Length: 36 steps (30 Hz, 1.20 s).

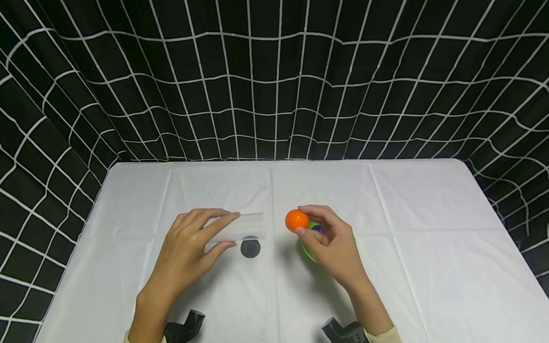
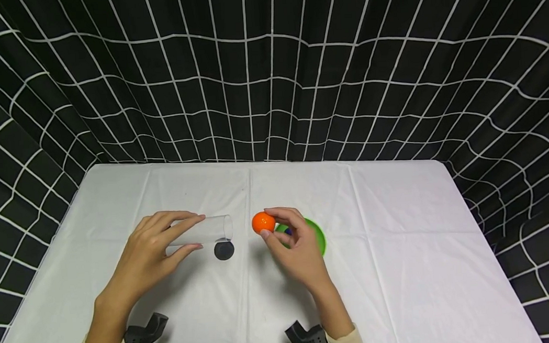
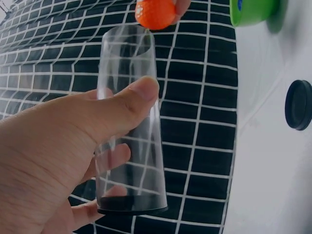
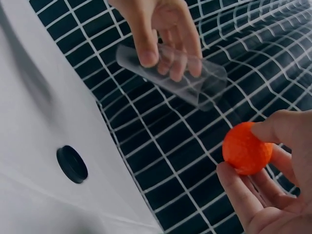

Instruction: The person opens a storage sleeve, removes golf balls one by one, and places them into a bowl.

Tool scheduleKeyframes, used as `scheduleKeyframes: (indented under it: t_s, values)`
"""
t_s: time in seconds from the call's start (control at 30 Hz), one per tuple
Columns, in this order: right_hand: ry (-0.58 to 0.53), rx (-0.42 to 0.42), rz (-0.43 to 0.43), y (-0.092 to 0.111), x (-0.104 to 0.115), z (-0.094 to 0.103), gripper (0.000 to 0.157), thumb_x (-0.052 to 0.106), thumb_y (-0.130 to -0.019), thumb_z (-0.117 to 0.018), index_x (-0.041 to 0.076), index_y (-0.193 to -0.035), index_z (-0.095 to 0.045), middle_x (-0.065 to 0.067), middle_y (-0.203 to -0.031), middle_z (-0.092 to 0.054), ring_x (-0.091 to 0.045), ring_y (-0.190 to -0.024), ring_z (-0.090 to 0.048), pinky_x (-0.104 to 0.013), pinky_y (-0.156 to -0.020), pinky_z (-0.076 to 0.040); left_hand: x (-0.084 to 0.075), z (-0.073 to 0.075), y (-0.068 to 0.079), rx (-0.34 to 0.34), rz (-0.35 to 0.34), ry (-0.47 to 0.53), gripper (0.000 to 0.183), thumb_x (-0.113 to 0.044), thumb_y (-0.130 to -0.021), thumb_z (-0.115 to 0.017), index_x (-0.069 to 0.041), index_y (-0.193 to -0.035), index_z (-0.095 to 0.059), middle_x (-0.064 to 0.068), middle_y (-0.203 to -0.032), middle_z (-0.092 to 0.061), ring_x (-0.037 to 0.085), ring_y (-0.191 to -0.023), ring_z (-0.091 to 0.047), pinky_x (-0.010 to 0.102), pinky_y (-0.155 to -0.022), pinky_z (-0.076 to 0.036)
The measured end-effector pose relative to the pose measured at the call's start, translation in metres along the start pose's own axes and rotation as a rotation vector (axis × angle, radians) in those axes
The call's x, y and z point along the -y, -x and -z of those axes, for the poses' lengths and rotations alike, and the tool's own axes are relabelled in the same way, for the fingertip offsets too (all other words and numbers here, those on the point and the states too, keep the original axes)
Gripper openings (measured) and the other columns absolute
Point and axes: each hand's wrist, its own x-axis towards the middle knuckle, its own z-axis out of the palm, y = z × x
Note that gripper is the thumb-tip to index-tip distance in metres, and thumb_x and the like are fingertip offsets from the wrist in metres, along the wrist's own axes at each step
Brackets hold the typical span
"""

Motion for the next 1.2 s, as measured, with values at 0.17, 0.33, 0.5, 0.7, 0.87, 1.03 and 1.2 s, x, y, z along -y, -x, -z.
scheduleKeyframes:
  t_s: [0.17, 0.33, 0.5, 0.7, 0.87, 1.03, 1.2]
  values:
    - [0.000, 0.017, 0.034, 0.001, -0.001, 0.010, 0.042, -0.013, -0.090, -0.074, -0.007, -0.131, -0.065, -0.010, -0.130, -0.063, -0.012, -0.109, -0.071, -0.021, -0.090, -0.062, 0.001, -0.001, 0.001, -0.009, 0.002, 0.013, 0.051, -0.032, -0.085, -0.088, -0.024, -0.134, -0.073, 0.002, -0.126, -0.075, 0.025, -0.118, -0.070, 0.048, -0.100, -0.055]
    - [0.065, 0.053, 0.020, 0.000, 0.000, 0.021, 0.041, -0.011, -0.090, -0.076, -0.002, -0.129, -0.067, -0.020, -0.129, -0.060, -0.011, -0.111, -0.071, -0.024, -0.093, -0.063, 0.003, 0.000, 0.000, -0.006, 0.017, 0.032, 0.051, -0.031, -0.086, -0.088, -0.022, -0.134, -0.073, 0.001, -0.126, -0.075, 0.024, -0.118, -0.070, 0.048, -0.100, -0.057]
    - [0.197, 0.073, 0.011, 0.000, 0.001, 0.031, 0.038, -0.002, -0.090, -0.080, 0.006, -0.126, -0.070, -0.012, -0.127, -0.064, -0.008, -0.113, -0.069, -0.024, -0.093, -0.063, 0.005, -0.001, 0.000, 0.012, 0.044, 0.047, 0.051, -0.031, -0.086, -0.088, -0.022, -0.134, -0.072, 0.000, -0.127, -0.075, 0.023, -0.118, -0.070, 0.048, -0.099, -0.058]
    - [0.340, 0.042, 0.009, 0.002, 0.001, 0.041, 0.038, -0.002, -0.088, -0.082, 0.009, -0.123, -0.071, -0.007, -0.125, -0.067, -0.002, -0.112, -0.067, -0.021, -0.090, -0.063, 0.010, -0.002, 0.002, 0.008, 0.063, 0.046, 0.052, -0.031, -0.086, -0.088, -0.022, -0.135, -0.071, -0.001, -0.127, -0.075, 0.022, -0.118, -0.070, 0.046, -0.097, -0.059]
    - [0.425, 0.038, 0.015, 0.005, 0.001, 0.049, 0.041, -0.007, -0.085, -0.082, 0.006, -0.122, -0.071, -0.008, -0.123, -0.067, -0.001, -0.110, -0.066, -0.020, -0.090, -0.062, 0.011, -0.001, 0.002, 0.004, 0.076, 0.060, 0.053, -0.029, -0.085, -0.089, -0.022, -0.134, -0.071, -0.002, -0.128, -0.075, 0.021, -0.119, -0.070, 0.044, -0.098, -0.059]
    - [0.522, 0.037, 0.016, 0.005, 0.001, 0.055, 0.040, -0.005, -0.085, -0.083, 0.007, -0.122, -0.071, -0.007, -0.122, -0.068, 0.002, -0.109, -0.064, -0.030, -0.090, -0.065, 0.012, -0.003, 0.002, 0.008, 0.069, 0.071, 0.053, -0.028, -0.085, -0.089, -0.021, -0.134, -0.071, -0.002, -0.127, -0.075, 0.021, -0.118, -0.070, 0.042, -0.098, -0.059]
    - [0.595, 0.043, 0.027, 0.005, 0.001, 0.060, 0.039, -0.004, -0.085, -0.083, 0.007, -0.120, -0.072, -0.007, -0.120, -0.069, -0.002, -0.108, -0.064, -0.036, -0.088, -0.066, 0.011, -0.004, 0.002, 0.009, 0.072, 0.068, 0.053, -0.029, -0.085, -0.090, -0.021, -0.134, -0.071, -0.002, -0.127, -0.075, 0.021, -0.119, -0.070, 0.043, -0.098, -0.059]
